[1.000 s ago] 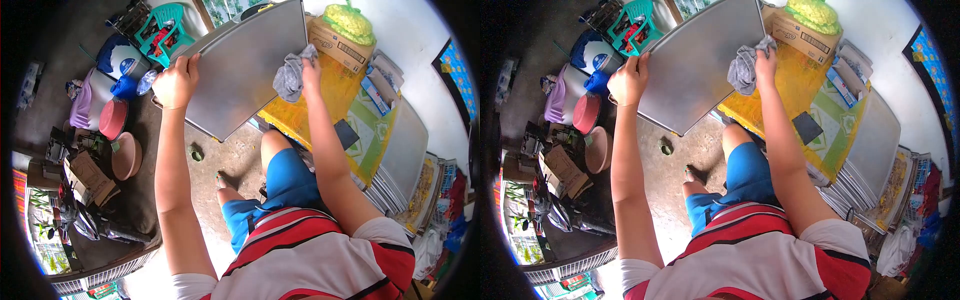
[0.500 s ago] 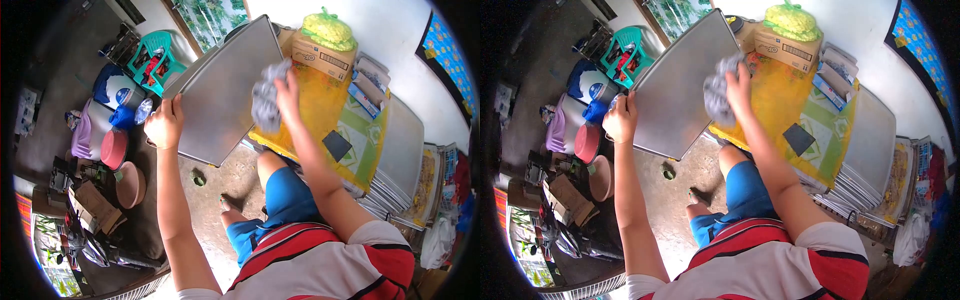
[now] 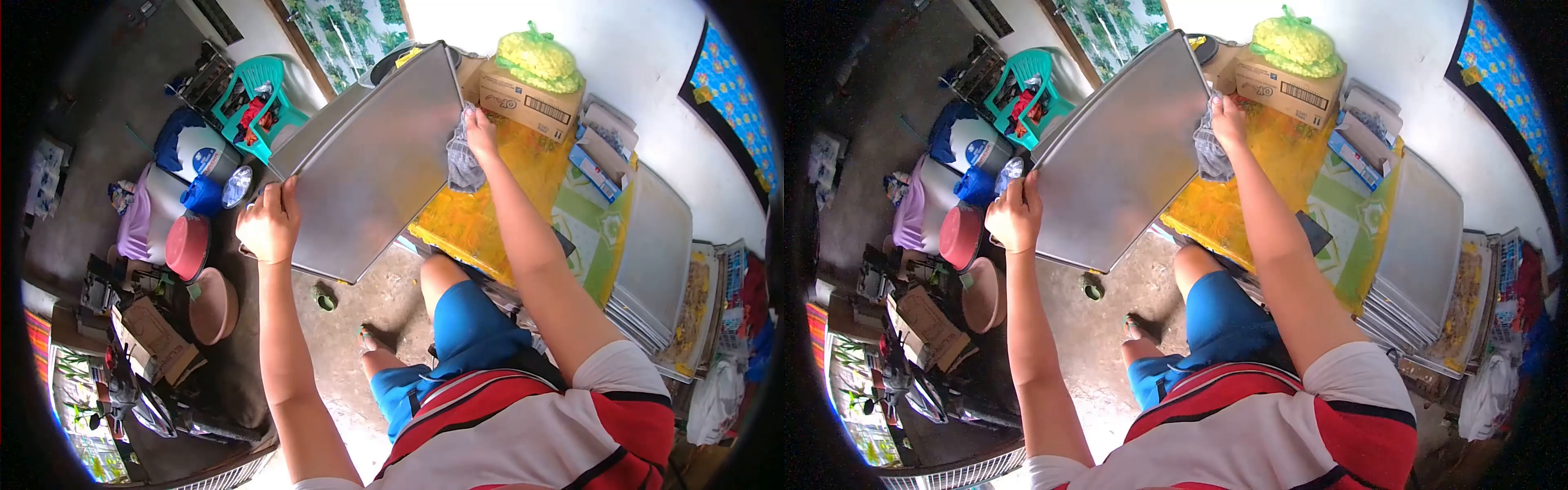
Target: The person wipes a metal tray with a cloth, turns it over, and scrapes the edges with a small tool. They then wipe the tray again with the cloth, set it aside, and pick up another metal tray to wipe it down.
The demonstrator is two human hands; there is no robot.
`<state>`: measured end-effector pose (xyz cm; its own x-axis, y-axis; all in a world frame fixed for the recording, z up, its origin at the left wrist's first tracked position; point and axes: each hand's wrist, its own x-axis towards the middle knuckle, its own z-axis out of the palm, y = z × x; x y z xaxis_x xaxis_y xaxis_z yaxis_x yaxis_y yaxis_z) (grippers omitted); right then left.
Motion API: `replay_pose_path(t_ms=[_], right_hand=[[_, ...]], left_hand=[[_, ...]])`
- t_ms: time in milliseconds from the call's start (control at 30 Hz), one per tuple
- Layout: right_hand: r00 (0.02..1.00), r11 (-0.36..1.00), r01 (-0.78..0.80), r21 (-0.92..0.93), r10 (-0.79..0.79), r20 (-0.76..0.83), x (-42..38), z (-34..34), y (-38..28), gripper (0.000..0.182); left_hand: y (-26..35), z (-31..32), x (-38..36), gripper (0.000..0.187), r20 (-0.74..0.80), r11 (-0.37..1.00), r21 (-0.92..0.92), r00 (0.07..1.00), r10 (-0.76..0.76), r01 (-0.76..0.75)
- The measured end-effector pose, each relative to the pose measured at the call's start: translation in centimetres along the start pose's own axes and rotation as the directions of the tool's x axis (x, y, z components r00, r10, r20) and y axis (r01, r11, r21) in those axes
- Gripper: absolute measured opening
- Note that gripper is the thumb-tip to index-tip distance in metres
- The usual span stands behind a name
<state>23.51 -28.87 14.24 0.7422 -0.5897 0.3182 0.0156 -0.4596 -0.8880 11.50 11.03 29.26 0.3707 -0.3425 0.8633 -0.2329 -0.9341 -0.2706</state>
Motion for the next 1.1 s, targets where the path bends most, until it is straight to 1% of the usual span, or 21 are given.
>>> replay_pose_path(t_ms=[33, 67, 133, 167, 200, 233, 267, 333, 400, 467, 567, 600, 733, 767, 833, 867, 900, 933, 1033, 1067, 1100], right_hand=[[0.998, 0.998, -0.055, 0.014, 0.054, 0.033, -0.3, -0.2, 0.3, 0.041], [0.996, 0.997, 0.067, 0.044, -0.063, -0.070, 0.3, -0.2, 0.0, 0.040], [0.986, 0.972, 0.163, 0.171, -0.152, -0.075, 1.9, -2.4, -4.3, 0.042], [0.955, 0.959, 0.281, 0.042, -0.275, -0.114, 2.8, -3.6, -6.7, 0.043], [0.942, 0.942, 0.325, 0.079, -0.316, -0.114, 2.4, -5.6, -10.6, 0.042], [0.942, 0.936, 0.328, 0.129, -0.314, -0.121, 2.3, -6.5, -13.0, 0.039], [0.945, 0.948, 0.310, 0.078, -0.297, -0.137, 1.9, -7.0, -14.4, 0.037], [0.936, 0.951, 0.308, 0.015, -0.300, -0.185, 1.9, -7.1, -14.7, 0.036], [0.915, 0.943, 0.334, -0.007, -0.325, -0.239, 2.3, -5.4, -11.2, 0.037], [0.979, 0.993, 0.113, 0.017, -0.108, -0.175, 0.7, -3.8, -6.0, 0.041], [0.979, 0.972, -0.184, -0.146, 0.168, -0.117, -2.1, -0.5, 4.1, 0.045], [0.958, 0.954, -0.273, -0.123, 0.258, -0.127, -3.4, 0.2, 5.6, 0.046], [0.898, 0.901, -0.399, 0.170, 0.422, -0.129, -6.2, 4.7, 8.6, 0.043], [0.897, 0.851, -0.353, 0.389, 0.426, -0.117, -7.7, 6.7, 8.5, 0.040], [0.880, 0.852, -0.452, 0.263, 0.475, -0.024, -12.4, 7.2, 4.3, 0.041], [0.879, 0.855, -0.478, 0.202, 0.466, 0.103, -14.6, 7.1, 3.5, 0.044], [0.899, 0.891, -0.431, 0.144, 0.410, 0.152, -16.8, 7.3, 3.1, 0.046], [0.898, 0.921, -0.386, -0.043, 0.386, 0.210, -18.4, 5.9, 1.3, 0.049], [0.887, 0.989, -0.140, -0.046, 0.146, 0.439, -20.8, 4.0, 0.8, 0.050], [0.823, 0.987, -0.131, -0.095, 0.161, 0.545, -20.1, 1.9, -0.1, 0.052], [0.868, 0.981, -0.129, -0.144, 0.182, 0.462, -19.4, 1.1, -0.3, 0.057]], left_hand=[[0.2, -0.2, 0.3, 0.032, 0.013, 1.000, -0.005, 1.000, 0.014, -0.014], [0.4, -0.1, 0.3, 0.032, 0.013, 1.000, -0.024, 1.000, 0.007, -0.006], [0.8, 0.2, 0.1, 0.033, 0.012, 0.998, -0.065, 1.000, -0.006, 0.007], [1.1, 0.3, 0.2, 0.033, -0.007, 0.997, -0.081, 1.000, -0.005, 0.004], [1.7, 0.3, 0.4, 0.033, -0.023, 0.995, -0.099, 1.000, -0.006, 0.004], [2.0, 0.3, 0.4, 0.033, -0.038, 0.993, -0.119, 0.999, -0.011, 0.006], [2.2, 0.3, 0.4, 0.032, -0.015, 0.992, -0.130, 1.000, -0.014, 0.011], [2.4, 0.2, 0.5, 0.031, -0.031, 0.989, -0.143, 0.999, -0.031, 0.026], [2.3, 0.4, 0.6, 0.031, -0.040, 0.990, -0.130, 0.998, -0.054, 0.049], [2.1, 0.7, 0.2, 0.031, -0.019, 0.993, -0.102, 0.997, -0.070, 0.067], [1.6, 0.9, 0.3, 0.031, -0.031, 0.997, -0.055, 0.998, -0.051, 0.050], [1.7, 0.8, 0.6, 0.032, -0.035, 0.996, -0.071, 0.998, -0.049, 0.046], [1.9, 1.2, 0.7, 0.034, -0.011, 0.996, -0.069, 0.998, -0.057, 0.056], [2.0, 1.4, 0.7, 0.034, -0.009, 0.996, -0.064, 0.998, -0.069, 0.068], [2.0, 1.6, 0.5, 0.035, -0.015, 0.995, -0.042, 0.996, -0.087, 0.086], [2.0, 1.7, 0.4, 0.035, -0.018, 0.996, -0.026, 0.996, -0.089, 0.088], [2.1, 1.7, 0.5, 0.036, -0.021, 0.996, -0.011, 0.996, -0.090, 0.089], [2.1, 1.7, 0.5, 0.037, -0.023, 0.997, -0.008, 0.997, -0.079, 0.079], [2.4, 1.8, 0.9, 0.037, -0.019, 0.999, -0.004, 0.998, -0.052, 0.052], [2.5, 1.8, 1.1, 0.036, -0.032, 1.000, -0.006, 0.999, -0.025, 0.024], [2.7, 1.7, 1.3, 0.036, -0.027, 1.000, -0.014, 0.999, -0.019, 0.018]])
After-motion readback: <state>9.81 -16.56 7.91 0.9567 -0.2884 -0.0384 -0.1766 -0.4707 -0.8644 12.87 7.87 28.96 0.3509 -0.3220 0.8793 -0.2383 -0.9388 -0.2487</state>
